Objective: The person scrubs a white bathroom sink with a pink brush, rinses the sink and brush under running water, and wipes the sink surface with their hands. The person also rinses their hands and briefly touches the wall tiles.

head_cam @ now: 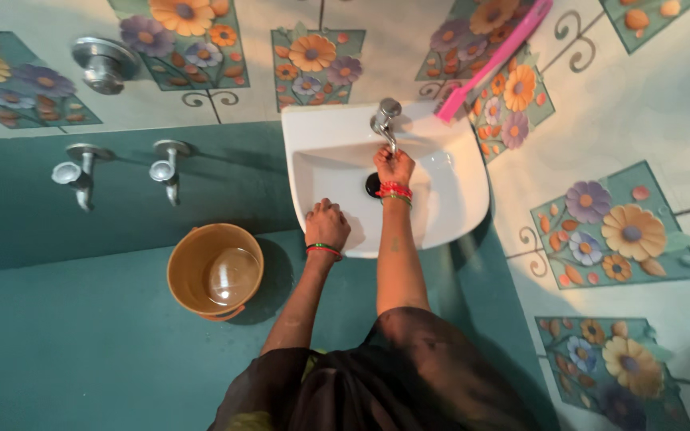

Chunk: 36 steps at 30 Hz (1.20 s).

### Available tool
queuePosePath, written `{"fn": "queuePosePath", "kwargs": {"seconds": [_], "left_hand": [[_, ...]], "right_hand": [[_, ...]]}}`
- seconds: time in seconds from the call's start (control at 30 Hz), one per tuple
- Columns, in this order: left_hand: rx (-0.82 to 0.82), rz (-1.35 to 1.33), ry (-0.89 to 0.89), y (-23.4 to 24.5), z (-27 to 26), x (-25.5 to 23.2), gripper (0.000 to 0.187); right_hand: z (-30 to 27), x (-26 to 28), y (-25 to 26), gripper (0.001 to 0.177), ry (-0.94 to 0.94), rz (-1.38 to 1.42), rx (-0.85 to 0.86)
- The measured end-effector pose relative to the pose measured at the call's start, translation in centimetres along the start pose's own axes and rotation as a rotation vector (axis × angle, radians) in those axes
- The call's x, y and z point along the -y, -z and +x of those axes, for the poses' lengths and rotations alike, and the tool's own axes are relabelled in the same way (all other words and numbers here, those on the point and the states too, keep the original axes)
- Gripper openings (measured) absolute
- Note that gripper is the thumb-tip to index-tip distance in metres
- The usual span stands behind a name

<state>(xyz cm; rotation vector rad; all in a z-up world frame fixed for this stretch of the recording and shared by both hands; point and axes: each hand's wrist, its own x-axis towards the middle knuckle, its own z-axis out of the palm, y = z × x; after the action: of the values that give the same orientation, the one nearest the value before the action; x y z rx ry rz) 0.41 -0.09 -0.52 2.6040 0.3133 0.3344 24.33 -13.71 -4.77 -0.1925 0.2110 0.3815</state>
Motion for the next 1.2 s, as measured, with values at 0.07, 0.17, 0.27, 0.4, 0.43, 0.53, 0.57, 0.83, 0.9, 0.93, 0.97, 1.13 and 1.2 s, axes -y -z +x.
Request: {"fn": "queuePosePath", "kwargs": {"seconds": [0.07, 0.17, 0.27, 0.4, 0.43, 0.53, 0.57, 0.83, 0.9, 0.93, 0.97, 1.13, 1.2], "left_hand": [[-0.012, 0.006, 0.005, 0.3, 0.5, 0.1, 0.018], [0.001, -0.002, 0.013, 0.4, 0.1, -0.1, 0.018], [-0.002, 0.006, 0.012, 0.5, -0.1, -0.2, 0.019], [-0.001, -0.04, 0.044, -0.7, 0.6, 0.4, 0.021], [0.017, -0.072, 0.062, -1.9, 0.6, 0.7, 0.022], [-0.074, -0.732, 0.322, -7.4, 3.2, 1.1, 0.041], [-0.012, -1.121, 0.501, -8.3, 3.7, 0.9, 0.048], [0.556, -1.611, 0.48, -15.0, 3.7, -3.5, 0.043], [0.692, -1.286, 0.305, -16.4, 2.3, -6.0, 0.044], [0.732, -1.119, 0.196, -16.7, 1.7, -6.7, 0.044], [0.757, -0.965, 0.093, -16.5, 1.0, -7.3, 0.045], [0.595, -0.52, -0.044, -14.0, 2.1, -7.7, 0.045], [0.489, -0.401, -0.019, -13.1, 2.7, -5.7, 0.046]], "right_hand": [[-0.7, 0.3, -0.2, 0.014, 0.006, 0.003, 0.057], [-1.0, 0.2, 0.2, 0.01, 0.055, 0.038, -0.002], [-1.9, 0.7, 1.2, 0.007, 0.037, 0.063, 0.083], [-3.9, 0.6, 2.1, 0.008, 0.019, 0.031, 0.111], [-4.4, 0.2, 2.0, 0.009, 0.002, 0.016, 0.13], [-6.6, -2.1, 1.9, 0.014, -0.237, -0.117, 0.083], [-7.1, -2.9, 1.4, 0.016, -0.345, -0.177, 0.056], [-14.9, 1.1, 1.0, 0.019, 0.278, -2.366, -0.124], [-16.8, 3.9, -1.0, 0.023, 0.316, -2.455, -0.45], [-17.4, 5.2, -2.2, 0.022, 0.405, -2.503, -0.469], [-18.5, 6.0, -2.8, 0.021, 0.494, -2.549, -0.486], [-19.9, 9.1, -4.3, 0.02, 0.633, -2.443, -0.466], [-19.8, 9.5, -3.2, 0.02, 0.666, -2.411, -0.409]]}}
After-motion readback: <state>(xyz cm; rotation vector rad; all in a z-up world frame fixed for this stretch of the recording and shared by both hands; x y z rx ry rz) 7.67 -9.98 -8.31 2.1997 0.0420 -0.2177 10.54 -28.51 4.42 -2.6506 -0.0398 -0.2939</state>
